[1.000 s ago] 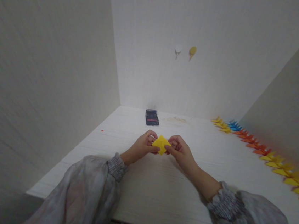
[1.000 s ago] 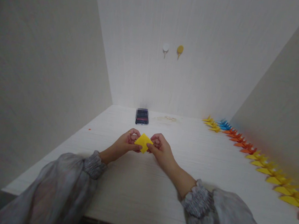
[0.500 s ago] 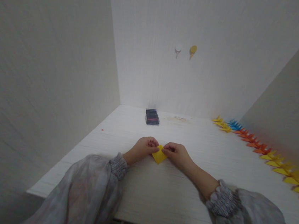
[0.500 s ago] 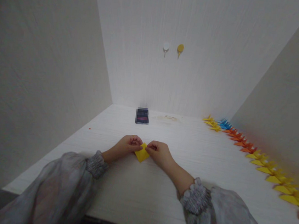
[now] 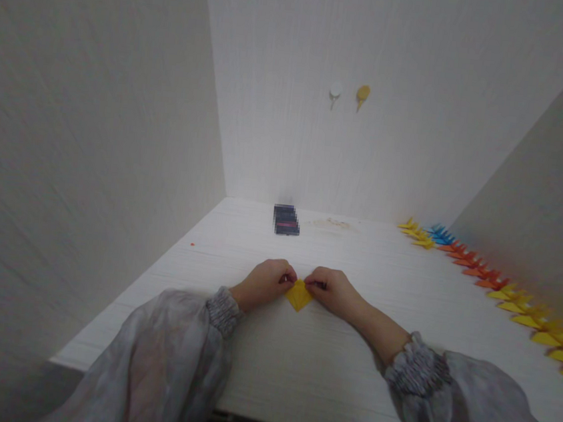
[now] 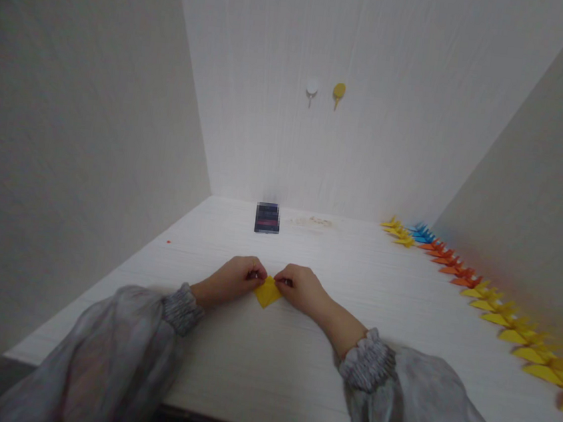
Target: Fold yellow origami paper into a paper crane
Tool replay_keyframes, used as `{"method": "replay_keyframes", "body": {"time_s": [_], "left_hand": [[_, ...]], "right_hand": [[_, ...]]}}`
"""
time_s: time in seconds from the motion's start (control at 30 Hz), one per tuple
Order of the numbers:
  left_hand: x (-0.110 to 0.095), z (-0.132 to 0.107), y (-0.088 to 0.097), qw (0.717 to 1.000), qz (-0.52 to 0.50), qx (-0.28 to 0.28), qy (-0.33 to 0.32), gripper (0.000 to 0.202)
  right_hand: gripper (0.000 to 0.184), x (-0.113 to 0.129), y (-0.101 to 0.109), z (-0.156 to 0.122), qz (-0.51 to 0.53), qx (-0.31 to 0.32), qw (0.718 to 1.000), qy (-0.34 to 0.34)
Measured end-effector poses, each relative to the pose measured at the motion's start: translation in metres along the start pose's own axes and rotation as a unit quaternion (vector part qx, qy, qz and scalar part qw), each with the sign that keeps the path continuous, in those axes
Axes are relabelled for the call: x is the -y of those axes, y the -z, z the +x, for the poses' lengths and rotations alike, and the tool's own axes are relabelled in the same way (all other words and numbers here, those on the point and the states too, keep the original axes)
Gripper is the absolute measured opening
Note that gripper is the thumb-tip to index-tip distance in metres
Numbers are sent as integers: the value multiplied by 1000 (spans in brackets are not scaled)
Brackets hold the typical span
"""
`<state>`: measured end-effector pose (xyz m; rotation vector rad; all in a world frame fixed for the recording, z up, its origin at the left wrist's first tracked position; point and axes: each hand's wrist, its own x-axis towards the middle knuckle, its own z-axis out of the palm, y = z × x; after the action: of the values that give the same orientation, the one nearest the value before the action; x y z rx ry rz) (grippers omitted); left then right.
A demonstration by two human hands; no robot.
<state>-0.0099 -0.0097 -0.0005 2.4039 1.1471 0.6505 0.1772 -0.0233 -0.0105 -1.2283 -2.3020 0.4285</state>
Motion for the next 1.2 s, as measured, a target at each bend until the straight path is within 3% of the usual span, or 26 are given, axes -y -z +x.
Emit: {"method": "replay_keyframes", "body": {"time_s": [0.23, 0.47, 0.73, 0.97, 1.2], "left_hand": [[0, -3, 3, 993, 44, 29, -106, 18], [1, -5, 8, 978, 88, 67, -178, 19], [4, -5, 8, 965, 140, 88, -204, 22], [6, -5, 5, 968, 113, 90, -204, 23], [-1, -1, 7, 958, 191, 95, -190, 23]], "right_hand": [[20, 2, 3, -4, -65, 29, 992, 103], [19, 2, 4, -6, -104, 51, 981, 154], [21, 2, 5, -8, -109, 69, 980, 153], [23, 1, 3, -6, -91, 78, 983, 141], [26, 8, 3, -3, -93, 71, 985, 130]]}}
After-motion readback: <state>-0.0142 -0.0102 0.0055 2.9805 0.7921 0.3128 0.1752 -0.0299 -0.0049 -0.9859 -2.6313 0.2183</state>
